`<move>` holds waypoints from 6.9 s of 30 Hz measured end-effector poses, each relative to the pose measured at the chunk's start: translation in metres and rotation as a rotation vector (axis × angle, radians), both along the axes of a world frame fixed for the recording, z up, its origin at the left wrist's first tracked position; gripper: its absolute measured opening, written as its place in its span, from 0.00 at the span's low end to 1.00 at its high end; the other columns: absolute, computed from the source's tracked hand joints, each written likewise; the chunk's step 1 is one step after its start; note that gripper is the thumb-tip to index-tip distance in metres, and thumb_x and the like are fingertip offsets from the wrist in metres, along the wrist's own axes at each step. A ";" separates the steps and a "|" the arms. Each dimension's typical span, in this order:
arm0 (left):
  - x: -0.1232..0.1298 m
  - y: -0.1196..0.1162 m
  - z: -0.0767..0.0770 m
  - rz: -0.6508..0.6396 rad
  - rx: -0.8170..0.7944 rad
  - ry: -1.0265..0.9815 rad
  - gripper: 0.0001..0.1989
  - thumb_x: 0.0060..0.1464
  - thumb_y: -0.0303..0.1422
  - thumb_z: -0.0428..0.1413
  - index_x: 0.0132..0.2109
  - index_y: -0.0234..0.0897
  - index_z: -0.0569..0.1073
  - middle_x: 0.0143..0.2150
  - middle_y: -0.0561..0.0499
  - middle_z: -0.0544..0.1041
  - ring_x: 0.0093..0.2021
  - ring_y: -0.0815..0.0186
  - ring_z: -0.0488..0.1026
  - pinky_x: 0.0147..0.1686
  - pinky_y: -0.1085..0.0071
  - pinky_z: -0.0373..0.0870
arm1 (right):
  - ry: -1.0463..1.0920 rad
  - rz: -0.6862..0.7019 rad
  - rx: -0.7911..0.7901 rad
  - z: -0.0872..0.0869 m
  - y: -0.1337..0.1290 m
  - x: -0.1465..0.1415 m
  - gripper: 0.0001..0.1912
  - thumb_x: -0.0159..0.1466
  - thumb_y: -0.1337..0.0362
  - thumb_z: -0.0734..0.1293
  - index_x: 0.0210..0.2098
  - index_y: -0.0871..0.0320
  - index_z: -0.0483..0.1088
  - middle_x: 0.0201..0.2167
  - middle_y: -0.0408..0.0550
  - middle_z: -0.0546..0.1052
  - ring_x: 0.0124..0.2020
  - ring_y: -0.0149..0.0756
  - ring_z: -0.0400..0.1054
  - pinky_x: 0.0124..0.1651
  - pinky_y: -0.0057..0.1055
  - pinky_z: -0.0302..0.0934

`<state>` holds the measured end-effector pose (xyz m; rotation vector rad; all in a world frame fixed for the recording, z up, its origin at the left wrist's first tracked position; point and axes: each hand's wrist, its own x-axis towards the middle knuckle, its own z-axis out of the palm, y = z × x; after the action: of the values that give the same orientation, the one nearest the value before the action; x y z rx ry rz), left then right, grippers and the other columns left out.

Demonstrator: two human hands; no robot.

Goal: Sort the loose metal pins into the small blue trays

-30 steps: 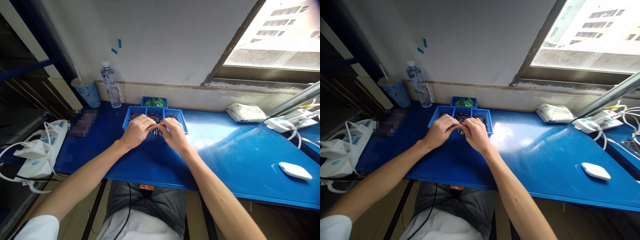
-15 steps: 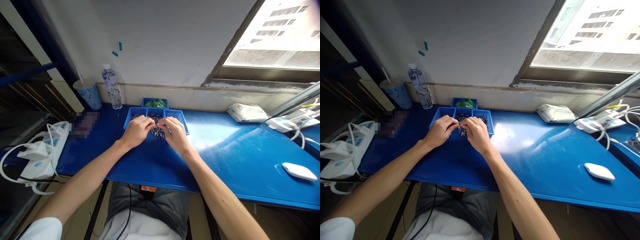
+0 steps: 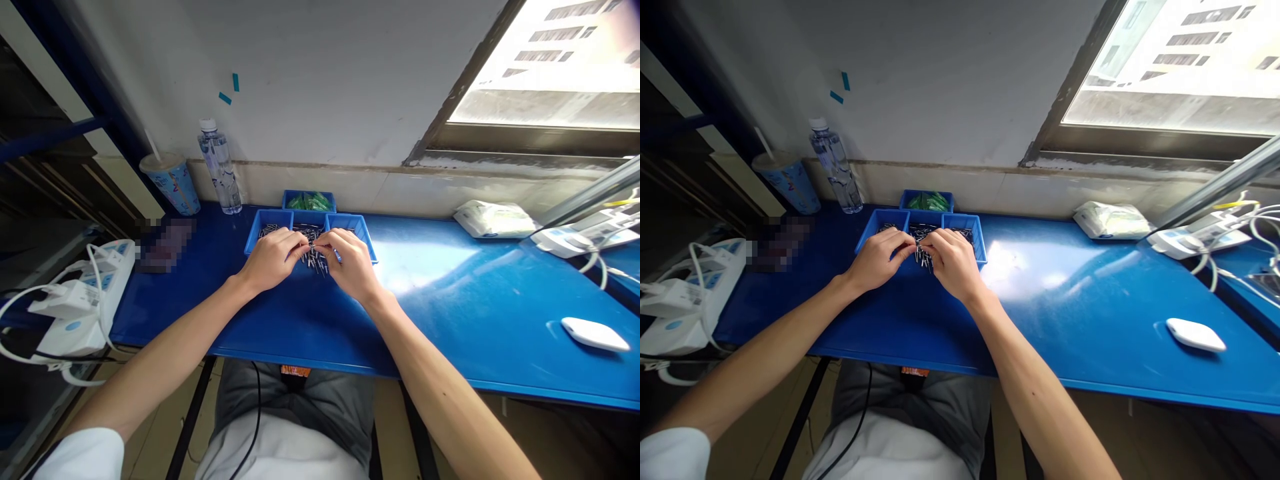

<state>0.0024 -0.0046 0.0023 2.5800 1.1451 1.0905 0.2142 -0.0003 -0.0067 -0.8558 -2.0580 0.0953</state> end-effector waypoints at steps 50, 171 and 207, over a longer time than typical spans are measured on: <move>0.000 0.001 0.001 -0.018 -0.049 -0.004 0.09 0.72 0.35 0.55 0.43 0.39 0.78 0.40 0.49 0.83 0.41 0.60 0.76 0.47 0.62 0.70 | -0.049 -0.003 -0.046 0.004 -0.001 0.002 0.10 0.74 0.68 0.62 0.37 0.52 0.71 0.38 0.49 0.80 0.39 0.42 0.71 0.45 0.40 0.60; 0.010 -0.006 -0.009 0.086 0.187 0.549 0.10 0.67 0.27 0.58 0.51 0.38 0.84 0.47 0.45 0.84 0.53 0.53 0.76 0.69 0.46 0.61 | 0.268 -0.396 0.014 0.006 0.010 0.013 0.11 0.75 0.57 0.62 0.37 0.52 0.67 0.38 0.49 0.73 0.39 0.42 0.69 0.48 0.45 0.63; 0.011 -0.008 -0.003 0.135 0.181 0.348 0.13 0.65 0.22 0.53 0.43 0.38 0.82 0.39 0.47 0.84 0.46 0.56 0.79 0.70 0.44 0.61 | 0.183 -0.202 -0.008 0.018 0.000 0.009 0.15 0.75 0.55 0.61 0.32 0.52 0.65 0.31 0.45 0.72 0.32 0.37 0.66 0.40 0.37 0.61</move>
<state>0.0137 -0.0124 -0.0004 2.9578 1.3678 0.8205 0.2231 -0.0005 0.0109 -1.0169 -1.7929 0.0689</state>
